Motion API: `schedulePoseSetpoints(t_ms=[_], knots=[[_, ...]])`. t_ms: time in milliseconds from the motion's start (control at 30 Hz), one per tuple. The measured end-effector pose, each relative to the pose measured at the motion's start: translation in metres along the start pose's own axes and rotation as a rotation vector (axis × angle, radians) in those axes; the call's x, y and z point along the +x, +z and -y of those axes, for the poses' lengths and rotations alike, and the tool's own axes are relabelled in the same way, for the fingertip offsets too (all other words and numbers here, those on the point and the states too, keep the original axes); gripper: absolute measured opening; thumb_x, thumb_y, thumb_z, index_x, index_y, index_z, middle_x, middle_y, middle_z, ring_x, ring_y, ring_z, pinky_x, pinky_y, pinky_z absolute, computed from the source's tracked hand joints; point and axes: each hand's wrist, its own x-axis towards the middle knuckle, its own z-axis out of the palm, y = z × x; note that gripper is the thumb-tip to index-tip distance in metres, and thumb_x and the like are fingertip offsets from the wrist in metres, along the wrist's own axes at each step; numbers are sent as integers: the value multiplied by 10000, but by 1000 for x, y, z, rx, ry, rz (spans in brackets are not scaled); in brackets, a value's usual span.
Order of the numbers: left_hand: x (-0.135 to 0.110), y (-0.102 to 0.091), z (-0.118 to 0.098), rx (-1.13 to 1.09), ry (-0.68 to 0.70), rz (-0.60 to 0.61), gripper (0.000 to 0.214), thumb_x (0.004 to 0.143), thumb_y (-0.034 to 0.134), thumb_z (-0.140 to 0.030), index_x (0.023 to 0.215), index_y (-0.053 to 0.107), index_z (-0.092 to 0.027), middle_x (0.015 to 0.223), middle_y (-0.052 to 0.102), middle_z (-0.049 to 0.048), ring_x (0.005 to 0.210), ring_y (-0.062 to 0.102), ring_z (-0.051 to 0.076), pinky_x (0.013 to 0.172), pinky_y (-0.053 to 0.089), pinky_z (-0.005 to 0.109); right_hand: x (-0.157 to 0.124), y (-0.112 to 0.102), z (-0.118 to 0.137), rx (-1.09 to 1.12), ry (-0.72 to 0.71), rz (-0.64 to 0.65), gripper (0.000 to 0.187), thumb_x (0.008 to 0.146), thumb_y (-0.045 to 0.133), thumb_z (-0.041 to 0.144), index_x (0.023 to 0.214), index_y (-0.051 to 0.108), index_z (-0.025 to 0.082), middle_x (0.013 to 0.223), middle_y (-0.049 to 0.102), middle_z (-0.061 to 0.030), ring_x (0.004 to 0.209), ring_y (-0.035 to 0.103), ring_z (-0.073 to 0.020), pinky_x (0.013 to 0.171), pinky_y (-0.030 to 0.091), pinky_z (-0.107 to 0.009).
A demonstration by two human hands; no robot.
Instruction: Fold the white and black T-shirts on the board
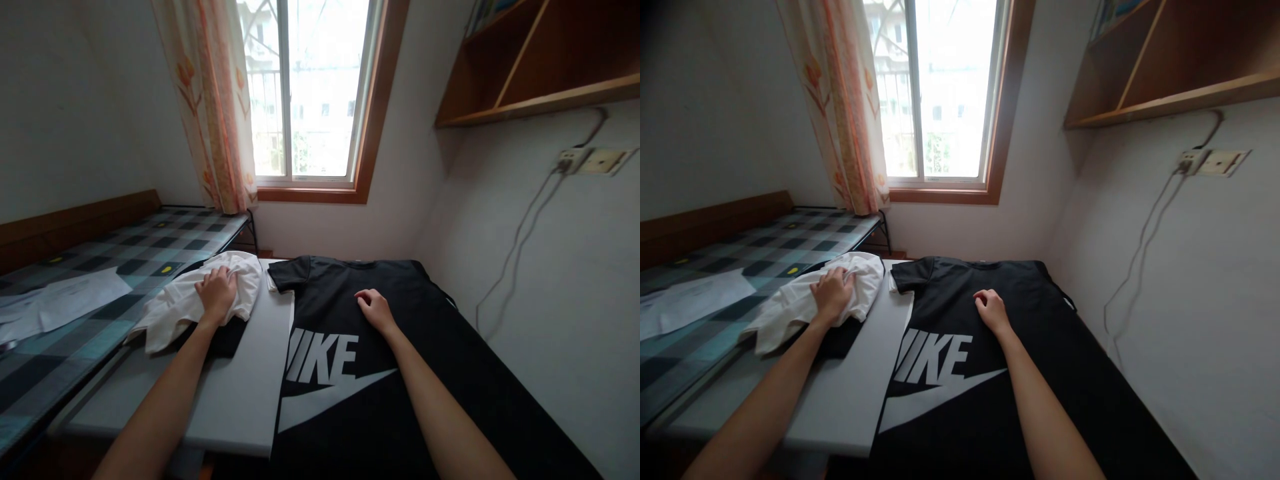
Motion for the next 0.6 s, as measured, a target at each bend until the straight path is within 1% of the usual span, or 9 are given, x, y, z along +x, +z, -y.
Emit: schedulePoseSetpoints(t_ms=[100, 167, 267, 333, 400, 433, 500, 567, 600], knots=[[10, -6, -4, -354, -218, -195, 203, 919, 467, -364, 1007, 526, -191, 1035, 620, 102, 1033, 550, 286, 912, 378, 429, -1, 0, 5, 38, -7, 0, 196, 776, 506, 217, 797, 701, 203, 826, 626, -41, 731, 606, -163, 743, 488, -306], [21, -15, -13, -657, -252, -374, 158, 931, 477, -346, 973, 468, -193, 1010, 584, 66, 1012, 525, 235, 916, 375, 385, -1, 0, 7, 77, -1, 2, 186, 775, 513, 219, 798, 697, 201, 848, 637, -44, 733, 612, -161, 757, 494, -315], [41, -39, -44, -1064, -39, -574, 164, 955, 481, -344, 935, 402, -202, 980, 520, 25, 1022, 466, 184, 919, 354, 336, 0, 0, 10, 209, 33, 11, 173, 779, 537, 266, 824, 687, 193, 871, 655, -50, 730, 626, -163, 758, 511, -333], [52, -60, -75, -1214, 125, -611, 203, 948, 509, -374, 931, 406, -201, 936, 497, 9, 981, 463, 158, 874, 370, 299, 1, -1, 12, 383, 85, 36, 219, 782, 569, 351, 880, 674, 186, 874, 663, -55, 723, 642, -174, 712, 527, -337], [57, -81, -112, -1282, 177, -662, 253, 915, 565, -409, 892, 438, -192, 832, 464, -17, 810, 464, 120, 783, 389, 264, 2, -3, 16, 608, 164, 60, 346, 769, 608, 465, 972, 649, 189, 897, 664, -60, 735, 665, -191, 667, 541, -337], [57, -89, -130, -1325, 217, -646, 265, 906, 572, -430, 889, 459, -191, 786, 446, -29, 735, 453, 106, 723, 391, 249, 2, -6, 18, 723, 206, 67, 422, 760, 620, 520, 1033, 629, 198, 926, 663, -64, 756, 676, -200, 665, 549, -342], [51, -101, -163, -1401, 344, -522, 285, 887, 583, -466, 905, 499, -195, 719, 413, -47, 645, 435, 93, 627, 380, 229, 2, -11, 22, 925, 271, 66, 568, 767, 587, 627, 1186, 558, 245, 1016, 660, -72, 833, 693, -220, 708, 565, -374], [38, -105, -185, -1425, 569, -232, 317, 884, 563, -505, 908, 540, -190, 727, 470, -39, 641, 472, 89, 603, 389, 221, 1, -18, 24, 1046, 280, 60, 678, 800, 442, 737, 1324, 449, 307, 1134, 647, -85, 937, 688, -238, 762, 567, -418], [30, -102, -192, -1389, 690, -30, 337, 893, 538, -518, 914, 565, -183, 750, 519, -25, 660, 506, 93, 615, 408, 223, 1, -20, 23, 1046, 260, 43, 721, 810, 349, 776, 1364, 409, 320, 1185, 634, -95, 980, 678, -245, 774, 565, -433]])
